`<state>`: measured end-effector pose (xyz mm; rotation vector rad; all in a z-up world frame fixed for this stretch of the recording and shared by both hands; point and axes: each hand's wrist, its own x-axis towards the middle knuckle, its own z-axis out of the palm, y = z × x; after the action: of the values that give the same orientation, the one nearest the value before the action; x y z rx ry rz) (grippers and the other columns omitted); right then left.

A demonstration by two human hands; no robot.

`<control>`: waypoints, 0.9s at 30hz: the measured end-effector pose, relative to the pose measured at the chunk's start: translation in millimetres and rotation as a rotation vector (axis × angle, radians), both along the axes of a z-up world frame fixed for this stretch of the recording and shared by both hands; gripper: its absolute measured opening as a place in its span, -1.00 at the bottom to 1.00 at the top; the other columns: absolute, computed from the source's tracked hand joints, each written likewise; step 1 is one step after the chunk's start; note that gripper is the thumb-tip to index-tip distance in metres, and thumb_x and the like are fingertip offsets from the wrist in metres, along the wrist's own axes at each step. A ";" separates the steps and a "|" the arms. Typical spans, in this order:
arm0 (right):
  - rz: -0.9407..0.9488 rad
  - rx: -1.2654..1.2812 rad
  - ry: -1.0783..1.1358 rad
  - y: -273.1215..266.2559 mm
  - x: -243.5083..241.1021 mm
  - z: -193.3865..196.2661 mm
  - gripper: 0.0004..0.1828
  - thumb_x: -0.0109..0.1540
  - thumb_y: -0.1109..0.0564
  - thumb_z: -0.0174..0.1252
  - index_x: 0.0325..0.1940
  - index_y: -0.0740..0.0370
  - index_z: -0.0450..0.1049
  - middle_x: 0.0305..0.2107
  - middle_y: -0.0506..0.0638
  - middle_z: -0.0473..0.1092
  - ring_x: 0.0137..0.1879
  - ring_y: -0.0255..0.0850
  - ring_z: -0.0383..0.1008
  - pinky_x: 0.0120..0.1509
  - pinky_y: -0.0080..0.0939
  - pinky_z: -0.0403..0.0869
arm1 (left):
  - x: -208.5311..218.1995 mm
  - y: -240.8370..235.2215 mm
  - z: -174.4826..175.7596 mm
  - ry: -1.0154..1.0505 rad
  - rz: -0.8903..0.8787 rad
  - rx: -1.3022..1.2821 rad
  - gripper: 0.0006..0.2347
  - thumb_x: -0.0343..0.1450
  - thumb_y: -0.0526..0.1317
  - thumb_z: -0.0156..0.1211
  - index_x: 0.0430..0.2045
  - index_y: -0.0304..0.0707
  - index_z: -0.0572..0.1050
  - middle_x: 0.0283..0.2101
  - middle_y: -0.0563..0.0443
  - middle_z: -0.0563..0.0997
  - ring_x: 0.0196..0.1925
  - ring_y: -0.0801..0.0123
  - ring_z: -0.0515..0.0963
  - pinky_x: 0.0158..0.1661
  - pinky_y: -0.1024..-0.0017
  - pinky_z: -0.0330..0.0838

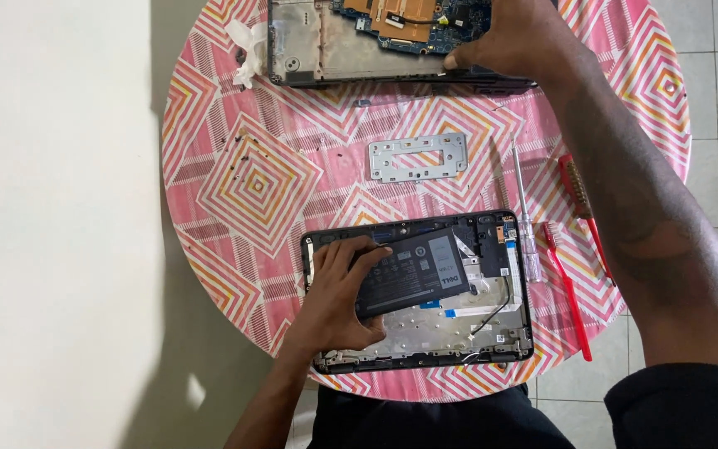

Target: The person places a metal bracket into the laptop chassis and secures it with a screwdriver. They then use a red plastic pry tool to adjust internal components before placing the battery back into the laptop.

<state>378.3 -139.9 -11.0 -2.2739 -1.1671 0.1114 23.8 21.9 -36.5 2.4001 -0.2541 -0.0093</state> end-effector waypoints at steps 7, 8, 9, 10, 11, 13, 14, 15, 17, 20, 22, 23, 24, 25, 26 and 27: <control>-0.016 0.154 -0.075 -10.0 -34.3 19.5 -0.31 0.23 0.23 0.45 0.30 0.45 0.21 0.11 0.33 0.19 0.11 0.25 0.24 -0.11 0.09 0.28 | 0.9 -2.2 -1.6 -0.018 -0.021 -0.049 -0.33 0.05 -0.10 0.19 0.12 -0.17 0.27 0.09 -0.15 0.30 0.19 0.02 0.31 0.16 0.02 0.06; -0.071 0.191 -0.145 -14.1 -48.9 27.7 -0.32 0.22 0.22 0.45 0.29 0.44 0.23 0.10 0.34 0.21 0.12 0.23 0.22 -0.02 0.10 0.24 | 1.8 -3.0 -2.6 -0.024 -0.026 -0.041 -0.33 0.05 -0.12 0.19 0.12 -0.18 0.27 0.08 -0.16 0.31 0.16 0.03 0.32 0.15 0.06 0.08; -0.124 0.228 -0.216 -18.0 -63.4 36.1 -0.33 0.21 0.21 0.45 0.28 0.44 0.25 0.09 0.35 0.22 0.14 0.21 0.20 0.06 0.12 0.20 | 2.6 -3.5 -3.6 -0.030 -0.031 -0.033 -0.33 0.04 -0.14 0.19 0.12 -0.19 0.26 0.06 -0.17 0.31 0.13 0.04 0.33 0.14 0.10 0.09; -0.122 0.225 -0.214 -24.6 -82.4 43.1 -0.33 0.21 0.21 0.45 0.28 0.44 0.25 0.09 0.35 0.22 0.14 0.21 0.20 0.06 0.12 0.20 | 3.9 -3.1 -3.7 -0.028 -0.029 -0.036 -0.33 0.04 -0.14 0.19 0.12 -0.19 0.26 0.06 -0.17 0.31 0.13 0.04 0.33 0.14 0.10 0.09; -0.057 0.291 -0.165 -31.2 -101.4 50.3 -0.39 0.23 0.24 0.41 0.25 0.48 0.27 0.09 0.35 0.28 0.18 0.21 0.27 0.15 0.13 0.28 | 5.2 -2.7 -3.6 -0.004 -0.044 -0.013 -0.31 0.04 -0.11 0.25 0.14 -0.14 0.23 0.08 -0.14 0.29 0.16 0.05 0.32 0.16 0.08 0.09; 0.010 0.354 -0.110 -46.8 -137.3 56.0 -0.45 0.24 0.27 0.37 0.22 0.52 0.30 0.09 0.35 0.33 0.23 0.21 0.33 0.23 0.14 0.36 | 7.2 -2.5 -4.5 0.024 -0.057 0.006 -0.28 0.04 -0.08 0.30 0.15 -0.09 0.20 0.09 -0.10 0.27 0.18 0.06 0.30 0.18 0.07 0.08; -0.017 0.314 -0.048 -55.3 -154.2 54.2 -0.45 0.18 0.27 0.36 0.19 0.48 0.32 0.10 0.33 0.34 0.26 0.16 0.34 0.30 0.13 0.36 | 8.6 -1.5 -5.4 0.053 -0.060 0.010 -0.27 0.02 -0.09 0.29 0.15 -0.06 0.21 0.13 -0.10 0.25 0.20 0.03 0.27 0.18 0.03 0.07; -0.044 0.274 0.014 -64.1 -171.0 52.7 -0.44 0.12 0.28 0.35 0.15 0.44 0.35 0.11 0.30 0.35 0.28 0.12 0.35 0.37 0.12 0.37 | 10.1 -0.8 -6.3 0.082 -0.064 0.013 -0.26 0.00 -0.11 0.28 0.15 -0.04 0.23 0.18 -0.10 0.24 0.23 0.00 0.23 0.17 -0.01 0.06; -0.089 0.254 0.053 -77.8 -194.8 40.9 -0.47 0.11 0.23 0.35 0.12 0.38 0.38 0.09 0.23 0.38 0.27 0.05 0.36 0.46 0.17 0.26 | 14.0 0.6 -6.6 0.055 -0.073 -0.002 -0.29 0.01 -0.10 0.22 0.15 -0.08 0.25 0.17 -0.12 0.26 0.23 0.00 0.25 0.18 -0.01 0.05; -0.144 0.215 0.133 -94.2 -224.0 21.6 -0.49 0.08 0.15 0.34 0.08 0.29 0.41 0.05 0.11 0.40 0.25 -0.06 0.37 0.57 0.26 0.07 | 16.2 0.1 -6.7 0.034 -0.082 0.007 -0.29 0.01 -0.14 0.23 0.16 -0.13 0.26 0.17 -0.12 0.26 0.23 0.00 0.27 0.18 0.01 0.07; -0.154 0.195 0.171 -101.0 -237.8 7.9 -0.48 0.07 0.12 0.33 0.08 0.25 0.41 0.04 0.06 0.41 0.25 -0.09 0.36 0.59 0.29 -0.01 | 19.1 -1.0 -4.6 0.037 -0.082 0.030 -0.26 0.00 -0.18 0.29 0.17 -0.15 0.25 0.19 -0.11 0.24 0.22 0.00 0.27 0.18 0.03 0.10; -0.171 0.168 0.140 -103.2 -243.5 0.8 -0.51 0.06 0.10 0.35 0.04 0.22 0.43 0.03 0.03 0.42 0.25 -0.08 0.35 0.56 0.26 0.03 | 20.9 -1.8 -2.5 0.022 -0.078 0.010 -0.28 0.02 -0.20 0.27 0.17 -0.14 0.25 0.18 -0.10 0.25 0.23 0.00 0.27 0.18 0.00 0.11; -0.186 0.141 0.110 -105.5 -249.2 -6.3 -0.54 0.06 0.09 0.36 0.00 0.20 0.45 0.02 0.00 0.43 0.26 -0.06 0.35 0.52 0.23 0.06 | 22.1 -2.8 -0.5 0.007 -0.072 -0.010 -0.30 0.05 -0.21 0.26 0.16 -0.13 0.24 0.18 -0.09 0.26 0.23 0.01 0.28 0.19 -0.03 0.12; -0.185 0.140 0.112 -103.7 -250.9 -7.3 -0.54 0.06 0.09 0.36 0.00 0.20 0.45 0.02 0.00 0.43 0.26 -0.06 0.35 0.52 0.23 0.06 | 22.5 -3.2 -1.0 0.010 -0.071 -0.010 -0.30 0.05 -0.21 0.26 0.16 -0.13 0.24 0.18 -0.09 0.26 0.23 0.01 0.28 0.19 -0.03 0.12; -0.177 0.132 0.094 -101.9 -253.1 -8.3 -0.55 0.05 0.04 0.36 -0.03 0.20 0.47 -0.01 0.00 0.44 0.21 -0.06 0.35 0.48 0.17 0.13 | 23.2 -3.3 -1.5 0.015 -0.069 -0.016 -0.30 0.05 -0.22 0.26 0.17 -0.13 0.24 0.18 -0.08 0.25 0.23 0.01 0.26 0.19 -0.03 0.12; -0.169 0.123 0.076 -100.2 -255.3 -9.1 -0.56 0.05 -0.02 0.37 -0.07 0.20 0.49 -0.03 -0.01 0.45 0.17 -0.06 0.36 0.43 0.11 0.19 | 23.8 -3.5 -1.9 0.021 -0.067 -0.022 -0.30 0.05 -0.22 0.26 0.17 -0.12 0.24 0.19 -0.07 0.25 0.23 0.02 0.25 0.19 -0.02 0.11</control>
<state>123.0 -240.1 -20.1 -2.2280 -0.9132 0.0586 47.6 18.4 -38.4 2.3674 -0.3228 -0.0618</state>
